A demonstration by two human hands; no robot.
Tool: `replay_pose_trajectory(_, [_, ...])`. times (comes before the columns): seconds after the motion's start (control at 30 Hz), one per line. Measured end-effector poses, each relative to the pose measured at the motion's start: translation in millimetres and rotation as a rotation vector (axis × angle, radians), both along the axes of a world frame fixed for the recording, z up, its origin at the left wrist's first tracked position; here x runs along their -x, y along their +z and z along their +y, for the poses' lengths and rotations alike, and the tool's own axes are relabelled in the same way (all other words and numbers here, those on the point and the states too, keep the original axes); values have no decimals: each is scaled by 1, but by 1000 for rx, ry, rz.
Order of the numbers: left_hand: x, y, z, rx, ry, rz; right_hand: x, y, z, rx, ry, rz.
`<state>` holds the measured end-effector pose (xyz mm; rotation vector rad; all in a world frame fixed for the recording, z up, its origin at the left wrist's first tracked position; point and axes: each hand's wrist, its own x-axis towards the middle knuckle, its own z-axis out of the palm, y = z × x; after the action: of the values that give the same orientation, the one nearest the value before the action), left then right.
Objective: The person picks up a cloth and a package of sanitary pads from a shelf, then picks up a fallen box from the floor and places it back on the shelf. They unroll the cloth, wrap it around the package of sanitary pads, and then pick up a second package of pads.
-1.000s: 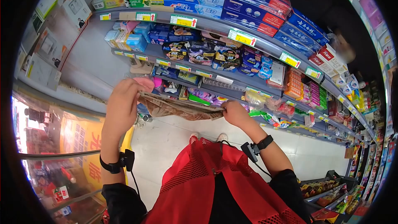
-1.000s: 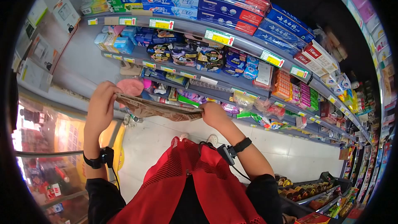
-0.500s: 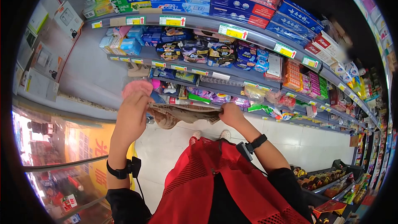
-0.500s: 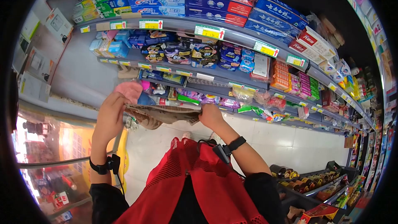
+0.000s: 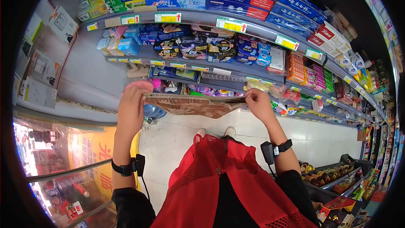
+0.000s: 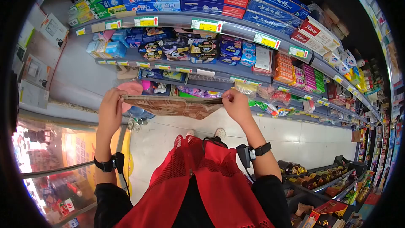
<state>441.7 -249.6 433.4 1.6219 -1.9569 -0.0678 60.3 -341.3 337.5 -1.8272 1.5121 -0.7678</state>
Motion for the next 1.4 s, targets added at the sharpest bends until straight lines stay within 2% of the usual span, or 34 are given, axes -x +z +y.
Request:
replay_pose_trajectory(0.1, [2, -10, -4, 37, 36, 47, 8, 7, -6, -236, -4, -209])
replay_pose_trajectory(0.17, [-1, -27, -9, 23, 72, 126, 11, 3, -10, -295, -13, -278])
replay_pose_trajectory(0.27, [-10, -61, -15, -67, 100, 415, 21, -3, -12, -501, -65, -443])
replay_pose_trajectory(0.37, [-21, -75, -18, -80, 21, 461, 23, 4, -13, -639, -99, -579])
replay_pose_trajectory(0.4, [-23, -75, -18, -82, 47, 552, 23, 11, -13, -664, -102, -610])
replay_pose_trajectory(0.47, [-27, -71, -18, -80, 103, 731, 19, 32, -8, -483, 96, -479])
replay_pose_trajectory(0.5, [-24, -59, -15, -75, 126, 714, 16, 41, -5, -390, 194, -416])
replay_pose_trajectory(0.57, [-11, -28, -11, -61, 166, 677, 12, 57, -3, -300, 169, -144])
replay_pose_trajectory(0.6, [-9, -28, -11, -52, 168, 633, 10, 61, -3, -250, 154, -9])
replay_pose_trajectory(0.67, [-9, -30, -11, -34, 172, 543, 8, 49, -7, 51, 208, 3])
replay_pose_trajectory(0.7, [-15, -48, -13, -10, 154, 513, 7, 38, -10, 202, 235, 8])
replay_pose_trajectory(0.77, [-30, -109, -22, 39, 121, 453, 15, -6, -21, -170, 128, -96])
replay_pose_trajectory(0.83, [-20, -138, -22, -138, 193, 559, 13, -42, -28, -478, -11, -186])
replay_pose_trajectory(0.87, [-19, -171, -26, -257, 270, 674, 7, -58, -29, -600, -97, -224])
replay_pose_trajectory(0.9, [-17, -205, -29, -379, 348, 788, 2, -80, -29, -619, -128, -164])
replay_pose_trajectory(0.97, [8, -238, -31, -415, 410, 885, -9, -128, -24, -680, -216, -123])
replay_pose_trajectory(1.03, [51, -218, -31, -538, 507, 1216, -34, -133, 2, -854, -364, -410])
replay_pose_trajectory(1.07, [69, -216, -29, -508, 497, 1165, -40, -153, 9, -959, -374, -445])
replay_pose_trajectory(1.1, [85, -215, -29, -477, 483, 1113, -55, -129, 22, -1045, -319, -542])
replay_pose_trajectory(1.13, [98, -214, -28, -410, 412, 1063, -63, -140, 28, -1114, -319, -648])
replay_pose_trajectory(1.17, [110, -213, -26, -347, 341, 1013, -73, -120, 33, -1201, -294, -761])
replay_pose_trajectory(1.23, [123, -197, -22, -285, 229, 934, -89, -98, 44, -1161, -285, -814])
replay_pose_trajectory(1.33, [127, -153, -12, -311, 93, 883, -96, -57, 47, -1292, -364, -976])
replay_pose_trajectory(1.4, [124, -146, -7, -311, 11, 822, -92, -61, 47, -1348, -280, -1042])
